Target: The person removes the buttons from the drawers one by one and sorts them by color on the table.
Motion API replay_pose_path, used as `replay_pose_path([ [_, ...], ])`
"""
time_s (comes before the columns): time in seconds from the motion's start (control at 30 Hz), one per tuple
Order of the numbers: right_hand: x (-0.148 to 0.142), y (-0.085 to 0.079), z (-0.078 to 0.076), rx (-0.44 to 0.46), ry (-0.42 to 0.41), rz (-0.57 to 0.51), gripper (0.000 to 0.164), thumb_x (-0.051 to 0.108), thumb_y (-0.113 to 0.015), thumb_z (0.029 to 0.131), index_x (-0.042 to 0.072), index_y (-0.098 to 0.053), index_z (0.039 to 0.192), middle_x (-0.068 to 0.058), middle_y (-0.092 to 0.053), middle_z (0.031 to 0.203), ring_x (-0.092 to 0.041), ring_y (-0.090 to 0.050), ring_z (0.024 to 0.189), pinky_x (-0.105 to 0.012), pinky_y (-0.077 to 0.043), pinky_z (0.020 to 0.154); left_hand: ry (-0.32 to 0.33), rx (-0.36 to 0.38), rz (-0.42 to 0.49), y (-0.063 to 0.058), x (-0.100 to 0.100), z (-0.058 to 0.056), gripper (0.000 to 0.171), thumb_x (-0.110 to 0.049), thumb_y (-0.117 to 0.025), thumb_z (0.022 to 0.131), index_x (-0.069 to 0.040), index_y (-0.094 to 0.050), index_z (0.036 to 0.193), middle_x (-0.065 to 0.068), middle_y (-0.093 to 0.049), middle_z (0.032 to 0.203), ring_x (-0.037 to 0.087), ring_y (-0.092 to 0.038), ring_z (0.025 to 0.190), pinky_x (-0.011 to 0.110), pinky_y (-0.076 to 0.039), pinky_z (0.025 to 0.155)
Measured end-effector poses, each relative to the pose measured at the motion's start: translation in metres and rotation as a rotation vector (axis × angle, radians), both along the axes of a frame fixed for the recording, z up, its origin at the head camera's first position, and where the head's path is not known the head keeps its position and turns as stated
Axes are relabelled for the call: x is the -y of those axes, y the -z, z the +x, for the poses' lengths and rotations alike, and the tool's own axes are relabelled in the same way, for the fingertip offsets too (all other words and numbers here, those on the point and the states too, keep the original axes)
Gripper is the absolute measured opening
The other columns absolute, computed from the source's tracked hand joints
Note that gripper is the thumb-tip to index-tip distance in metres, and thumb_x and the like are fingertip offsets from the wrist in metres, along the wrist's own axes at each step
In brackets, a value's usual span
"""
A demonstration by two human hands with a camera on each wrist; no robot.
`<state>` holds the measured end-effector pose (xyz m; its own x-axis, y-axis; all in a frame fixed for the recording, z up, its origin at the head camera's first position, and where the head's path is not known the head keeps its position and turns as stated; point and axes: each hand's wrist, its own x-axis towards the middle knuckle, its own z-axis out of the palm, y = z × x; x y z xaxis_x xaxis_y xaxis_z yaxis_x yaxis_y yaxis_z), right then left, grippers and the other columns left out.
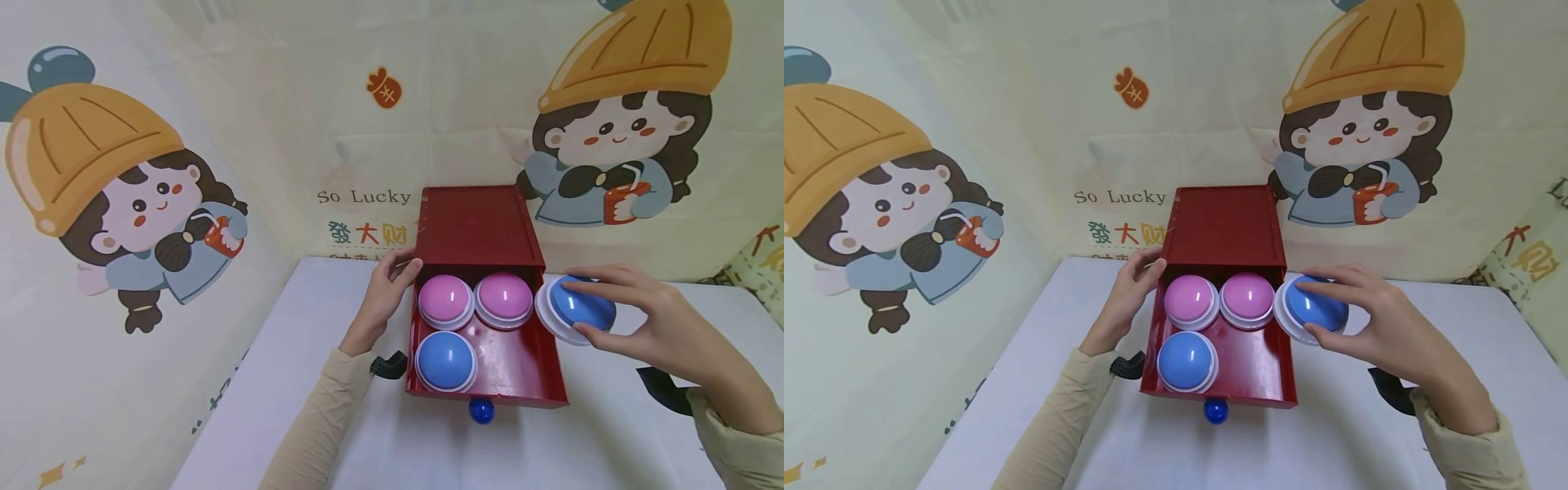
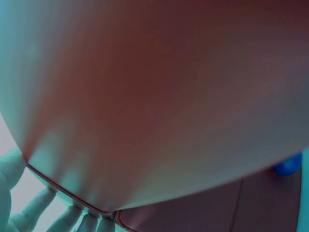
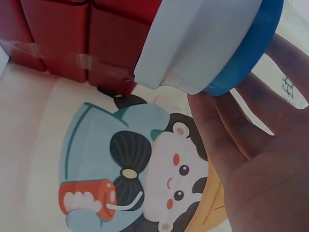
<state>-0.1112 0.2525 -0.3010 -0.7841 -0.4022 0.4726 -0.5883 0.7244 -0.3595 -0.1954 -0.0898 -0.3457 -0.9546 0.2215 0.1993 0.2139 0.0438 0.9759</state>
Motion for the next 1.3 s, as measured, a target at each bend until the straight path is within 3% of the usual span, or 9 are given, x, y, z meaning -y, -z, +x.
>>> replay_pose_path([
  [0.13,-0.002,0.002,-0.001,-0.017,0.000,-0.021,0.070,0.012,-0.089,0.054,0.023,-0.063,0.118,-0.001,-0.053,0.124,0.005,-0.040,0.110,0.000,-0.040,0.071,0.000,-0.002,0.004,0.000,0.000,-0.001,0.043,-0.027,-0.057,0.092,-0.009,-0.046,0.129,0.008,-0.048,0.126,0.018,-0.049,0.118,0.029,-0.044,0.094],
  [1.3,-0.024,0.019,-0.015,0.050,0.082,-0.101,0.065,0.013,-0.087,0.060,0.024,-0.062,0.120,-0.006,-0.053,0.125,0.012,-0.035,0.108,0.002,-0.036,0.068,0.000,-0.004,0.018,0.001,0.000,0.000,0.044,-0.026,-0.057,0.092,-0.006,-0.046,0.129,0.010,-0.048,0.127,0.020,-0.047,0.121,0.029,-0.044,0.095],
])
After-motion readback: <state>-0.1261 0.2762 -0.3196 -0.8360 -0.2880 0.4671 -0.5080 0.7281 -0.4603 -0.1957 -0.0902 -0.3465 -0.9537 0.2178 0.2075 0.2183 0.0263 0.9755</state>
